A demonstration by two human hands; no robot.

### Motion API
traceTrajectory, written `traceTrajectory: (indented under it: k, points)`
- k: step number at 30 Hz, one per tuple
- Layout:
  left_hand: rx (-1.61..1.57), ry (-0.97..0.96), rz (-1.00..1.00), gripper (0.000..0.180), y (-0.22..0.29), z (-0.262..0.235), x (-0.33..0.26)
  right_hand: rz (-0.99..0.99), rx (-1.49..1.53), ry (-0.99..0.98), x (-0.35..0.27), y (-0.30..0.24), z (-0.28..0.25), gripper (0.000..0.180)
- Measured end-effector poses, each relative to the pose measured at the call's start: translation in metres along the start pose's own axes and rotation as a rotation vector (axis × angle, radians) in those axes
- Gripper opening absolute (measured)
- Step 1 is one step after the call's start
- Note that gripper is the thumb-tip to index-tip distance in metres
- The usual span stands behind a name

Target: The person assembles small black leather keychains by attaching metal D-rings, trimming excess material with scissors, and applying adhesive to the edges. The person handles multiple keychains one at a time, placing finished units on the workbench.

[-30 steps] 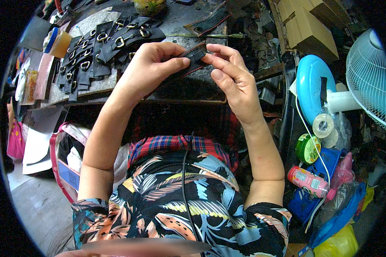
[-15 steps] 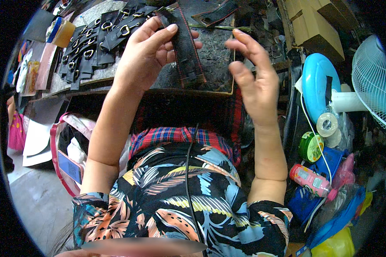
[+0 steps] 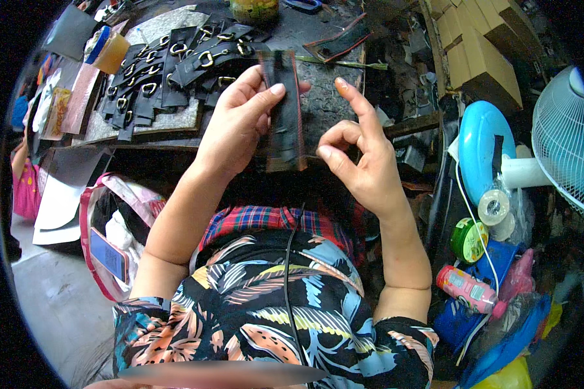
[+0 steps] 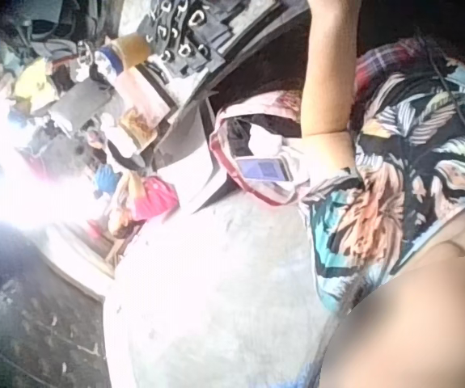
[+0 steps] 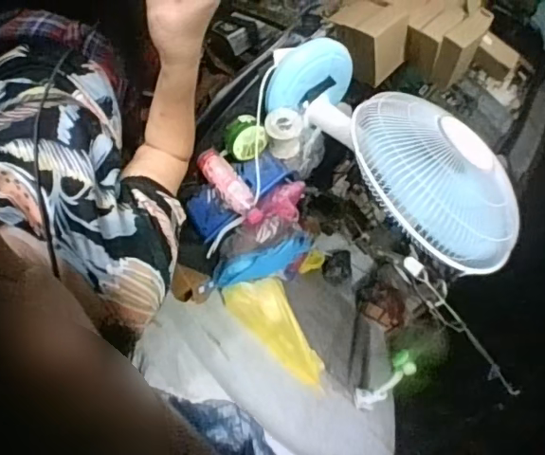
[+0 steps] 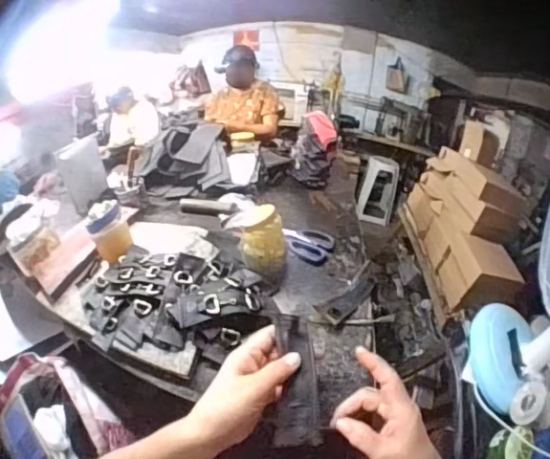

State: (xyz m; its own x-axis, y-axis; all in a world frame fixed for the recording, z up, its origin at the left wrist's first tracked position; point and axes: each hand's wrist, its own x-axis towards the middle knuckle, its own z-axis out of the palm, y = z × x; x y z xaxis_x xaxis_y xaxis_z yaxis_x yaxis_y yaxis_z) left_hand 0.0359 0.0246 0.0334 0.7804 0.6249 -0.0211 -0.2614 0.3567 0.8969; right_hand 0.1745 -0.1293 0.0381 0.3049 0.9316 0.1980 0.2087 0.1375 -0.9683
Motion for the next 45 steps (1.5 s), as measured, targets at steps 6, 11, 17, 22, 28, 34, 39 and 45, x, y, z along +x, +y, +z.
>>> traceTrajectory:
  k: [6, 11, 17, 22, 28, 34, 39, 45]
  points:
    - [0.041, -0.018, -0.037, 0.023, 0.003, -0.006, -0.008, -0.209, -0.251, 0.163, 0.016, -0.013, -0.009, 0.074]
    - [0.263, -0.001, -0.008, 0.023, 0.0, -0.01, -0.008, -0.544, -0.47, 0.198, 0.038, -0.018, -0.002, 0.068]
    - [0.432, 0.005, -0.03, 0.022, 0.007, -0.01, -0.015, -0.577, -0.615, 0.185, 0.054, -0.014, 0.016, 0.071]
    - [0.535, 0.081, 0.104, 0.025, 0.006, -0.004, -0.016, -0.641, -0.691, 0.266, 0.06, -0.007, 0.021, 0.074]
    - [0.602, 0.114, 0.211, 0.022, 0.0, -0.003, -0.013, -0.705, -0.712, 0.285, 0.062, -0.004, 0.023, 0.072]
    - [0.662, 0.148, 0.204, 0.021, 0.004, -0.001, -0.016, -0.517, -0.583, 0.169, 0.057, -0.007, 0.021, 0.067]
    - [0.597, 0.126, 0.193, 0.022, 0.003, -0.002, -0.014, -0.517, -0.538, 0.178, 0.058, -0.005, 0.023, 0.066]
    - [0.36, 0.059, 0.066, 0.024, 0.005, -0.005, -0.013, -0.542, -0.494, 0.23, 0.052, -0.008, 0.02, 0.06]
